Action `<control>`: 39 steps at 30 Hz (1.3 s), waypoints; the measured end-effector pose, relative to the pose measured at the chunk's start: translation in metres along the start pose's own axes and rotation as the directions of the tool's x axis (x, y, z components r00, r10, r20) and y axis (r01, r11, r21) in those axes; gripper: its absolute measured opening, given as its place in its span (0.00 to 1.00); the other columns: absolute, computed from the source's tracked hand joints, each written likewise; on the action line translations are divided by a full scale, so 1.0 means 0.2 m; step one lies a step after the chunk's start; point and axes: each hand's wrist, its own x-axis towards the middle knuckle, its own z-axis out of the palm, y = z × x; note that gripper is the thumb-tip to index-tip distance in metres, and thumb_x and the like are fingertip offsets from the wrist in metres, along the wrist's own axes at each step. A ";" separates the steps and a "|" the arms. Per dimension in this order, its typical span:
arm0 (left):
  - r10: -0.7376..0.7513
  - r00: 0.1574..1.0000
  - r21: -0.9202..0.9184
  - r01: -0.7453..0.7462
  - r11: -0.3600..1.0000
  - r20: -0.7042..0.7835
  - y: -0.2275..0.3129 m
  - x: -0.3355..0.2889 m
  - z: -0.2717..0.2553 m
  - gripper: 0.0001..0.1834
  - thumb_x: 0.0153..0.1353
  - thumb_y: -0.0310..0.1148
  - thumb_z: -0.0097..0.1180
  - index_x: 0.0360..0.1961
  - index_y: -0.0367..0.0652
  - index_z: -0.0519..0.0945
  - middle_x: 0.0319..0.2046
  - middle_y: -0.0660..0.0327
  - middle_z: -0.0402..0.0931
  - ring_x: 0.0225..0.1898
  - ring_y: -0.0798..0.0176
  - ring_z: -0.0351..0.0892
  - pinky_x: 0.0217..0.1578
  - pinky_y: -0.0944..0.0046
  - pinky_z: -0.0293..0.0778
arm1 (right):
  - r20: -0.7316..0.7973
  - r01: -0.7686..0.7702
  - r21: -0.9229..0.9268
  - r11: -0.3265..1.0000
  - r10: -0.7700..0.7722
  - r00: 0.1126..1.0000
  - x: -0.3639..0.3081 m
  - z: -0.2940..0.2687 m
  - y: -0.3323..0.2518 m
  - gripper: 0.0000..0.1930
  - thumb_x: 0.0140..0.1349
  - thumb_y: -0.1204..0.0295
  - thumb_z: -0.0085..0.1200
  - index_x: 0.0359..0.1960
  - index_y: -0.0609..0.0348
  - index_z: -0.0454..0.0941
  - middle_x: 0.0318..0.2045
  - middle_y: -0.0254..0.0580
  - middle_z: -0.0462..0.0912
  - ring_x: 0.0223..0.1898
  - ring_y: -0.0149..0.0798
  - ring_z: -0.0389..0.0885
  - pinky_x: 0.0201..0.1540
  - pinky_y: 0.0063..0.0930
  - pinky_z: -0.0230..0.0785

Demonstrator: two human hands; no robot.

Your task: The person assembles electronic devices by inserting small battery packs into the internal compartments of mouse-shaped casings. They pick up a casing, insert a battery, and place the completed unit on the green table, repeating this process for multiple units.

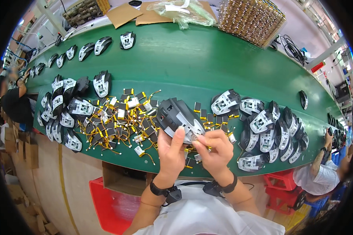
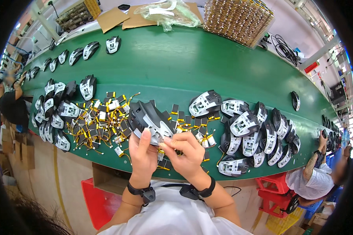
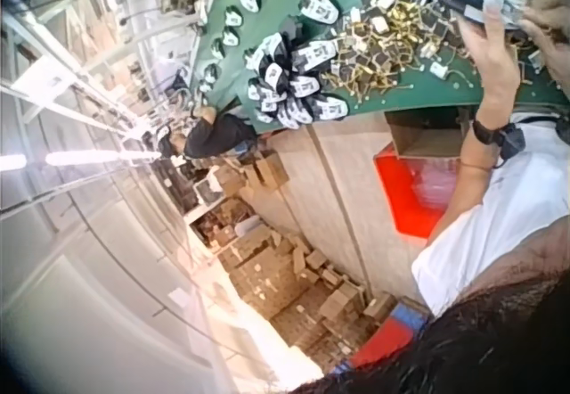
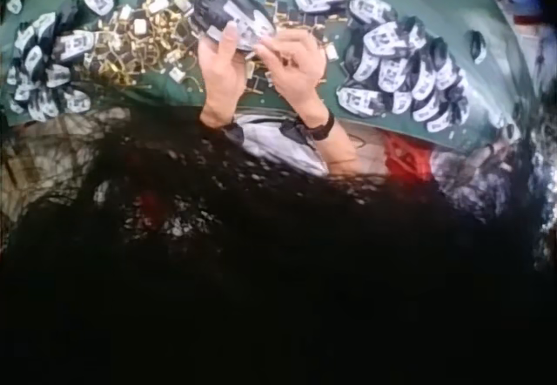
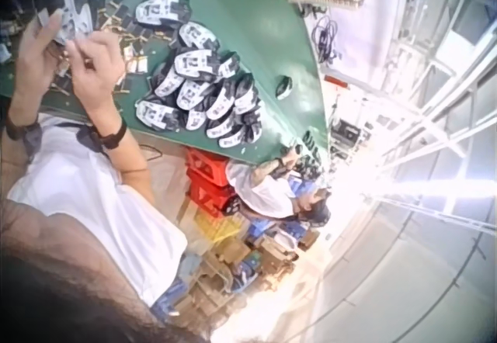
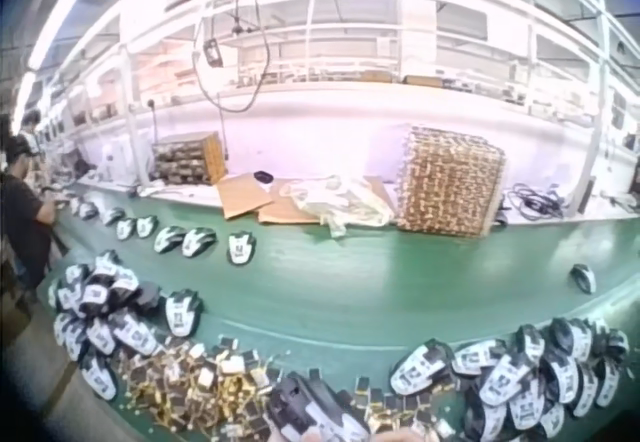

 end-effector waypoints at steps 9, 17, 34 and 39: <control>-0.073 0.994 0.120 0.063 0.991 0.079 0.02 0.04 -0.07 0.22 0.67 0.32 0.55 0.57 0.35 0.65 0.49 0.56 0.74 0.47 0.66 0.76 0.49 0.64 0.74 | 0.231 0.015 -0.060 0.998 -0.001 0.973 0.05 -0.10 0.03 0.12 0.45 0.75 0.73 0.33 0.56 0.86 0.29 0.36 0.79 0.25 0.30 0.77 0.24 0.22 0.69; -0.162 0.976 0.177 0.135 0.975 0.145 0.04 0.04 -0.04 0.23 0.66 0.30 0.55 0.59 0.34 0.64 0.50 0.56 0.74 0.49 0.66 0.75 0.52 0.64 0.71 | 0.206 -0.076 0.057 0.995 0.062 0.977 0.10 -0.13 0.01 0.11 0.44 0.75 0.73 0.30 0.58 0.84 0.29 0.37 0.77 0.27 0.31 0.77 0.27 0.22 0.71; -0.151 0.978 0.178 0.124 0.976 0.145 0.05 0.06 -0.06 0.22 0.67 0.32 0.55 0.58 0.34 0.65 0.49 0.57 0.75 0.50 0.67 0.74 0.52 0.64 0.70 | 0.325 -0.126 0.023 0.992 0.112 0.939 0.13 -0.17 -0.04 0.12 0.47 0.78 0.70 0.35 0.59 0.83 0.31 0.41 0.79 0.27 0.34 0.80 0.28 0.25 0.74; -0.069 0.990 0.214 0.041 0.976 0.122 0.03 0.06 -0.06 0.21 0.67 0.34 0.55 0.56 0.35 0.66 0.47 0.55 0.76 0.43 0.62 0.81 0.42 0.60 0.81 | 0.226 -0.074 -0.068 0.995 0.088 0.970 0.11 -0.14 -0.03 0.09 0.50 0.81 0.67 0.33 0.61 0.82 0.32 0.42 0.80 0.28 0.33 0.81 0.28 0.23 0.75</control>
